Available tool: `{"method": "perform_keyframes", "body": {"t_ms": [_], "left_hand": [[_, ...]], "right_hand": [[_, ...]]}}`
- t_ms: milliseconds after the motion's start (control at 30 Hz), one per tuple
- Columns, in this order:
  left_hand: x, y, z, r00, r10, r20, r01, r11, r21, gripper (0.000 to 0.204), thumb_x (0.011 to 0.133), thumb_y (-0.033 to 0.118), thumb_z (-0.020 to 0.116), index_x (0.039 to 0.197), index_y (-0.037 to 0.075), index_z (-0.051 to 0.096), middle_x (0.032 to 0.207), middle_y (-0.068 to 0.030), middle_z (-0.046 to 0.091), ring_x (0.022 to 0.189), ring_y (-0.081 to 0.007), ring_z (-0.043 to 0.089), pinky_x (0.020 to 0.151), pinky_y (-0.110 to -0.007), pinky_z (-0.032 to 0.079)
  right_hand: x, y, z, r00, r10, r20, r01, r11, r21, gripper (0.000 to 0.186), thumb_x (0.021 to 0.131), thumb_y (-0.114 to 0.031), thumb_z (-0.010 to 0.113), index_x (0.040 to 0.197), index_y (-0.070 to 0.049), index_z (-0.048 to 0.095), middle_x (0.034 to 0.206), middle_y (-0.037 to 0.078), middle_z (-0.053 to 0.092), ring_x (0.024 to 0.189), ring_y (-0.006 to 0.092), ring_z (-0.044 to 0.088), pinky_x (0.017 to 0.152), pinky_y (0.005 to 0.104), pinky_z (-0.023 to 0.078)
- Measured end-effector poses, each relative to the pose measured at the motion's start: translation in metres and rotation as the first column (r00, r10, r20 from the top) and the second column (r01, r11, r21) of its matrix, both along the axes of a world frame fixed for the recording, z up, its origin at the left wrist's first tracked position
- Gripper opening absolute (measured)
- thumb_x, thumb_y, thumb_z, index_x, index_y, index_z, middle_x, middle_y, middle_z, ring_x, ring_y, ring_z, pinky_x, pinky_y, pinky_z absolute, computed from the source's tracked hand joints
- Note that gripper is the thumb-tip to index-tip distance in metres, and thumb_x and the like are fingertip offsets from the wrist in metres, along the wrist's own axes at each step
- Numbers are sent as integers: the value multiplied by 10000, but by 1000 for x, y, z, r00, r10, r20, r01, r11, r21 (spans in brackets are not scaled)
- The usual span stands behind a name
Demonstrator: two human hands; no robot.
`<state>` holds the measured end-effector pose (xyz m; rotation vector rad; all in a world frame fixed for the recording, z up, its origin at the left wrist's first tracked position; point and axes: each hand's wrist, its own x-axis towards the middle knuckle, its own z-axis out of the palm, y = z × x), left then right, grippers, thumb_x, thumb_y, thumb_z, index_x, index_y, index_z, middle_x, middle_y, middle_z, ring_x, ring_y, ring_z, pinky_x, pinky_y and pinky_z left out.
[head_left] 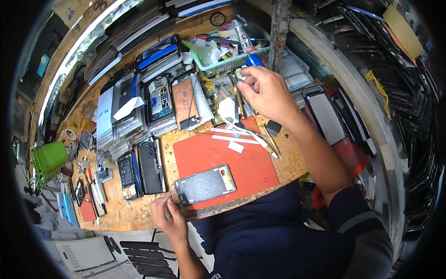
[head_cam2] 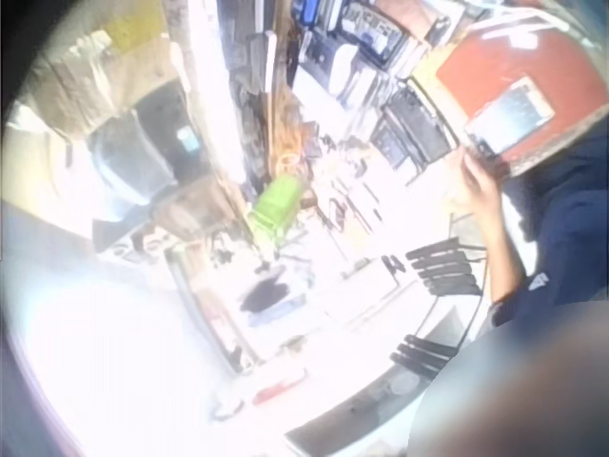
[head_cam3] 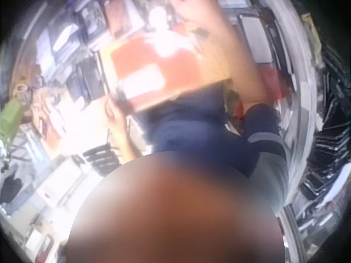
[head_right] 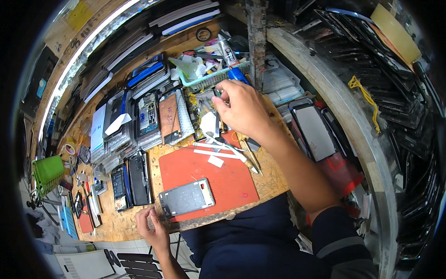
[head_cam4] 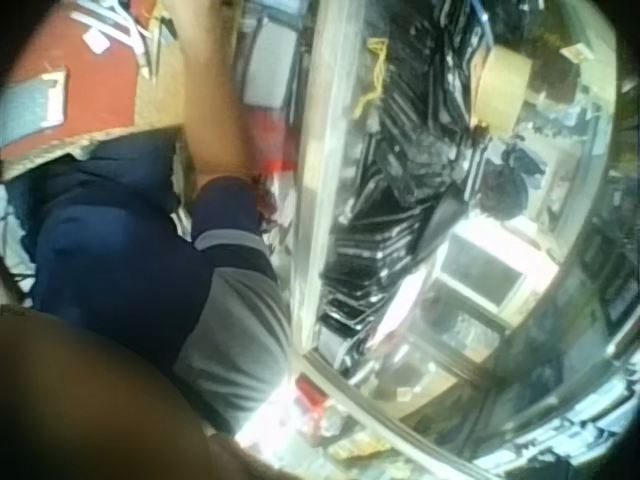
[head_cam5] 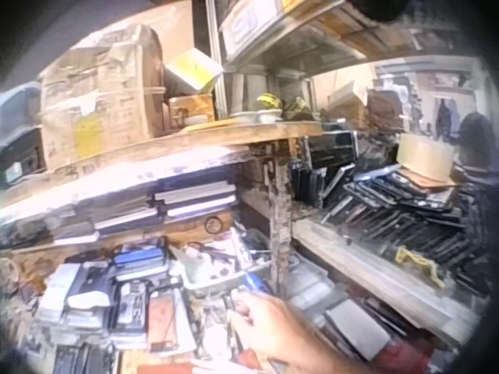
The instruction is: The person disassembles and reassembles a smartphone, using a plastic pry tool and a wooden stick to remove the back cover, disconnect cables, and handle internal components. They also briefly handle another phone's internal frame and place a wooden stick into a storage container.
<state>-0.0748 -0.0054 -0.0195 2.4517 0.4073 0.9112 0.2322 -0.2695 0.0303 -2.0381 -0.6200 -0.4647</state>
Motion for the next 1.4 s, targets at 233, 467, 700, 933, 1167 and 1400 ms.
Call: {"method": "perform_keyframes", "body": {"t_ms": [233,467,700,933,1167,1400], "left_hand": [[-12,10,-10,1000,15,19,-15,1000,25,91,1046,59,652,1002,-17,676,957,-138,668,932,-308,611,914,-429,461],[2,10,-11,1000,0,30,0,1000,4,59,1021,46,654,979,5,648,947,-139,662,937,-336,617,942,-457,455],[17,-5,-7,998,-63,25,64,998,-10,34,1002,29,656,988,2,639,972,-141,661,959,-337,622,950,-458,475],[41,-34,-3,992,-124,17,125,992,-22,92,975,25,680,1064,4,672,1004,-139,680,976,-328,628,936,-448,475],[58,-52,3,970,-242,11,241,967,79,95,961,20,683,1056,19,677,1001,-143,690,965,-333,633,949,-463,471],[49,-42,2,980,-198,17,195,975,111,95,960,10,674,1055,15,677,995,-144,684,982,-340,631,978,-478,465]], "right_hand": [[-7,8,-7,981,-11,-193,20,999,45,198,963,-111,749,1101,30,747,923,181,781,791,290,773,717,392,599],[8,-24,-24,970,-144,-198,181,966,182,116,1006,-57,711,1063,33,758,784,35,719,665,67,628,617,262,516],[5,-34,-48,961,-113,-253,149,981,126,116,977,-123,751,993,-8,760,756,125,756,633,178,725,604,337,550],[-32,5,-47,993,115,-33,-119,918,-377,225,961,-195,741,1142,-65,771,1013,156,712,933,337,749,818,506,588],[-7,-2,-57,990,101,-101,-135,891,-434,117,972,-140,699,1036,-53,743,1027,157,684,934,365,724,837,516,592],[16,-30,-44,979,-140,-149,162,976,144,193,996,-9,694,1187,14,711,1053,160,768,773,197,747,689,348,586]]}}
